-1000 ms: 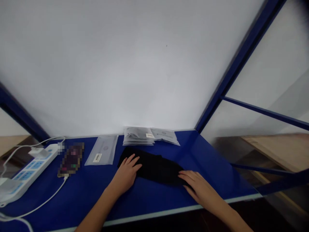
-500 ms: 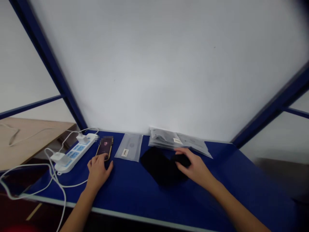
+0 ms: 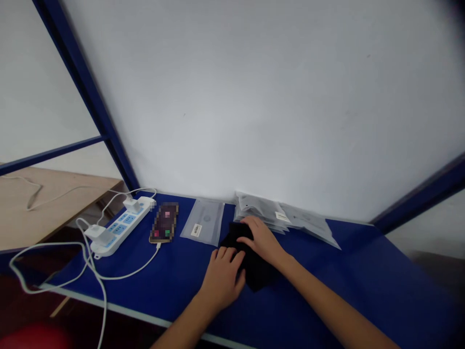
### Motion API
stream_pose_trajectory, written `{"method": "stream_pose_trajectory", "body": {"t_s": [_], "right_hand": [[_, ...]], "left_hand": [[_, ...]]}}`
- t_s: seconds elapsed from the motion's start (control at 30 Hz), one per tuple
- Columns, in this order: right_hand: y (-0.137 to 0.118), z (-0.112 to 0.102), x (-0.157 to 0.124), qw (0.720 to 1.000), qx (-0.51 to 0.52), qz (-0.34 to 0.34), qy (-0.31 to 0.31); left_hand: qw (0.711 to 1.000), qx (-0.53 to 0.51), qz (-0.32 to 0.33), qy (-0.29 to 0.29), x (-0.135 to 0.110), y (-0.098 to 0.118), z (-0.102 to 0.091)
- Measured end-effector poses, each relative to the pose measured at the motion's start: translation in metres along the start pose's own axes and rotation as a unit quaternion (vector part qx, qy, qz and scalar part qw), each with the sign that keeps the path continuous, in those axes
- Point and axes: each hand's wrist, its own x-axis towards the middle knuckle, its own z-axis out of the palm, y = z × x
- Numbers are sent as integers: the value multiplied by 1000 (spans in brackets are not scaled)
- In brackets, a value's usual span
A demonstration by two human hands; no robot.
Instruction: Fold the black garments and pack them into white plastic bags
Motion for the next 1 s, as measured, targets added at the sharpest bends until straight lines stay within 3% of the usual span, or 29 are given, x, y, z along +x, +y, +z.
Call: {"method": "stream_pose_trajectory", "body": {"t_s": [0.07, 0.13, 0.23, 0.33, 0.5, 0.57, 0.67, 0.77, 0.87, 1.0], "right_hand": [[1, -16, -19, 999, -15, -45, 1], [2, -33, -42, 996, -12, -70, -62], [4, -50, -77, 985, -12, -59, -160], [2, -54, -99, 982, -27, -30, -185], [-21, -58, -104, 982, -13, -39, -183], [-29, -61, -98, 984, 22, -27, -176], [-31, -60, -83, 993, 23, 17, -114], [-28, -49, -66, 997, -71, 9, -25], [-26, -33, -59, 986, -157, -61, 12], [-18, -14, -69, 968, -206, -143, -2]], "left_hand": [[1000, 16, -3, -7, -1, -5, -2], [1000, 26, 4, -15, -4, -11, -5], [999, 24, 34, -13, -7, -10, -6], [996, -5, 84, -29, -7, 2, 2], [996, -19, 78, -29, -7, 25, 15], [996, -70, 52, -25, -8, 25, 14], [979, -201, -21, -10, -5, 17, 10], [959, -268, -78, 58, 4, 3, 13], [959, -231, -93, 134, 11, -8, 23], [981, -99, -73, 148, 10, -11, 24]]}}
